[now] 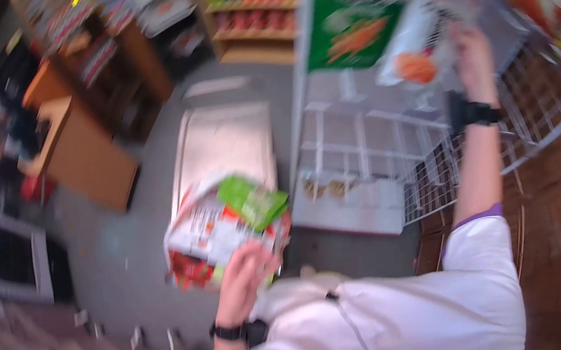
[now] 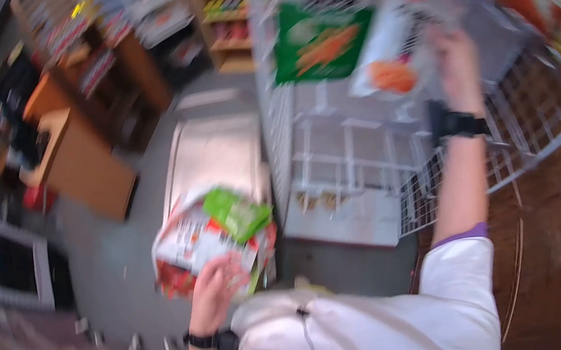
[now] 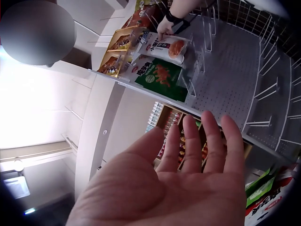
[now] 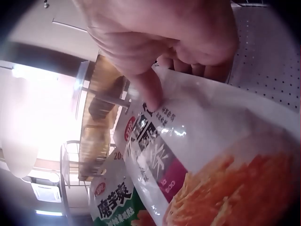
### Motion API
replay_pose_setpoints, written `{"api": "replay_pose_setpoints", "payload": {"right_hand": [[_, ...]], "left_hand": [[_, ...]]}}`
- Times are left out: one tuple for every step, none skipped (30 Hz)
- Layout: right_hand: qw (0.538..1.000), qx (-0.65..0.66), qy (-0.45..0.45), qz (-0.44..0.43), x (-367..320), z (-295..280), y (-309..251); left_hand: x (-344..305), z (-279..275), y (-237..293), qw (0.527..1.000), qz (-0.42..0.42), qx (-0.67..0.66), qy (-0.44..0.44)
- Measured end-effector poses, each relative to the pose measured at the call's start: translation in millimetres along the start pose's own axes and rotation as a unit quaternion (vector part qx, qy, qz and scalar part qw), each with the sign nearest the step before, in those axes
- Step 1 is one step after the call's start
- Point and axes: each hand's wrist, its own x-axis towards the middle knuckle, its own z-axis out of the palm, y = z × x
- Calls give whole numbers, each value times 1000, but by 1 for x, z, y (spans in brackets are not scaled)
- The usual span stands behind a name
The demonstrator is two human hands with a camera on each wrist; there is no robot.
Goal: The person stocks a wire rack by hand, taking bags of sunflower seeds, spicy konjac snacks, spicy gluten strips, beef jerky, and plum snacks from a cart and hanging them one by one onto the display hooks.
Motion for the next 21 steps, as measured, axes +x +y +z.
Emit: {"api": "replay_pose_setpoints", "payload": {"right_hand": [[1000,-25,-12,10,18,-22,14],[999,-48,14,3,16,-21,11],[996,-90,13,-15,27,-32,18],[994,-102,23,-28,45,-50,28],[992,-114,13,-56,56,-68,39],[994,-101,9,-38,85,-100,53],[996,-91,-5,-16,86,-103,51],[990,-119,62,-34,58,-69,37],[994,10,101,51,67,-79,34],[986,-144,4,-78,-12,15,-5],[987,-146,2,-74,-12,11,1],[976,-181,37,-119,-12,-4,10],[960,-216,73,-164,-13,-23,21],[939,-250,107,-208,-18,-41,31],[914,-283,140,-253,-26,-52,39],[881,-318,182,-299,-46,-49,43],[890,-294,187,-295,-75,-31,50],[897,-270,194,-291,-113,-2,56],[916,-291,148,-232,-158,40,58],[941,-287,73,-165,-199,71,66],[951,-297,-34,-83,-237,95,74]], "left_hand": [[-1,-5,-3,1000,0,3,-17],[-4,-4,0,1000,1,2,2],[-6,-6,2,1000,-1,5,26],[-5,-10,4,999,3,10,42],[-8,-17,3,997,16,0,79],[-10,-27,3,993,32,-7,109],[-9,-39,6,988,29,-6,150],[-13,-47,10,979,47,-29,197],[-17,-59,12,969,63,-32,237],[-20,-73,14,959,78,-32,271],[-24,-82,17,958,75,-33,274],[-28,-91,21,945,94,-20,311],[-31,-98,23,931,114,-6,346],[-33,-105,22,931,109,-7,348],[-35,-113,20,921,115,33,370],[-36,-119,16,910,121,73,390],[-36,-122,12,910,116,72,392],[-34,-124,8,908,101,124,386],[-32,-126,5,904,86,177,379],[-28,-127,1,905,83,178,378],[-24,-127,-2,908,80,215,352]]}}
